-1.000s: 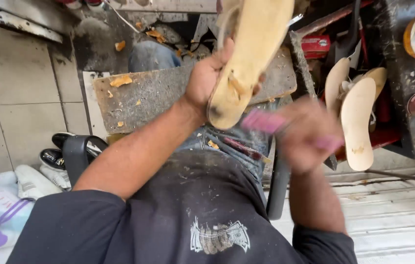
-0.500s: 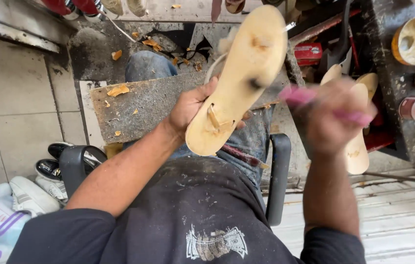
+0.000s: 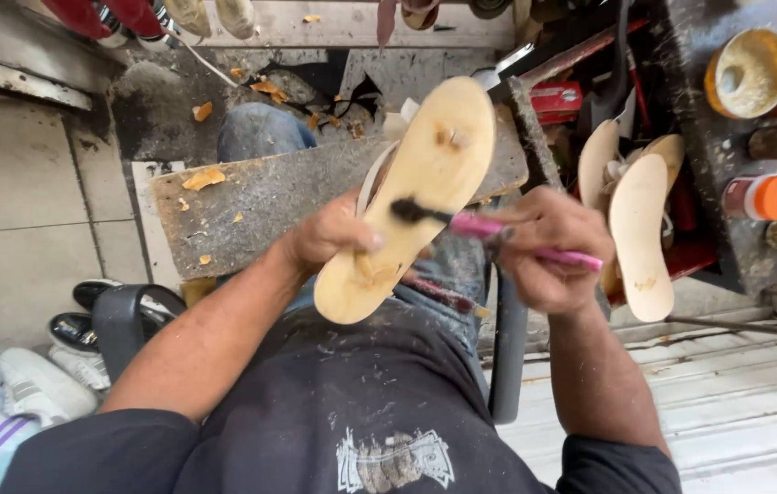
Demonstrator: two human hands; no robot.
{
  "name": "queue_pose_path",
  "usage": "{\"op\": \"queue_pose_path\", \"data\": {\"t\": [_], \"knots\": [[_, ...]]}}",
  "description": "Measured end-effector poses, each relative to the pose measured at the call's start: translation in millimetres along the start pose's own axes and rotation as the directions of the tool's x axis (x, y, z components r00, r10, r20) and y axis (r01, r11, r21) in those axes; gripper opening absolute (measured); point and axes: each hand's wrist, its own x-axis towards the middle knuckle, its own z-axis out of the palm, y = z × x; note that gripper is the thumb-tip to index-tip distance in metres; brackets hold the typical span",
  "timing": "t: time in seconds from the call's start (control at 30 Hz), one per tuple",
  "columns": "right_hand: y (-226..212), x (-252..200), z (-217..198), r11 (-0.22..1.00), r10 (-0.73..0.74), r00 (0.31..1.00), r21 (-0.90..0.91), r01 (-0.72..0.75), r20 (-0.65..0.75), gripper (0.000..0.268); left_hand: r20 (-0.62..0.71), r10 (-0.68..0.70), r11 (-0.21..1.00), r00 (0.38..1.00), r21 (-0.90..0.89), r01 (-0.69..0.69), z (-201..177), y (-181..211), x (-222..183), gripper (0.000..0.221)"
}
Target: Applying adhesive to a sandal sole and spreading it with a brush
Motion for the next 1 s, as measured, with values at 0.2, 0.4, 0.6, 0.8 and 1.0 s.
{"op": "queue_pose_path", "data": {"t": [0.2, 0.4, 0.6, 0.8, 1.0], "knots": [[32.8, 12.0, -38.8, 0.995, -0.081, 0.985, -0.077, 0.070, -0.155, 0.016, -0.129, -0.188, 0.936, 0.974, 0.277, 0.217, -10.1, 8.2, -7.2, 0.081], [46.8, -1.0, -29.9, 0.986, -0.137, 0.923, -0.140, 0.092, -0.359, 0.020, -0.358, -0.202, 0.927, 0.912, 0.231, 0.296, -8.8, 13.5, -18.6, 0.069], [88.9, -5.0, -25.4, 0.935, 0.006, 0.965, -0.340, -0.099, -0.263, 0.014, -0.455, -0.262, 0.953, 0.851, 0.016, 0.302, -65.7, -11.1, -12.9, 0.095], [70.0, -45.9, -27.0, 0.943, 0.132, 0.987, -0.317, -0.098, 0.087, 0.025, -0.583, -0.245, 0.954, 0.775, -0.001, 0.301, -35.8, -4.8, -7.5, 0.095], [69.2, -63.2, -20.8, 0.947, 0.122, 0.993, -0.299, -0.116, 0.002, 0.022, -0.602, -0.238, 0.944, 0.762, 0.042, 0.327, -25.9, -2.8, -6.6, 0.099]]}}
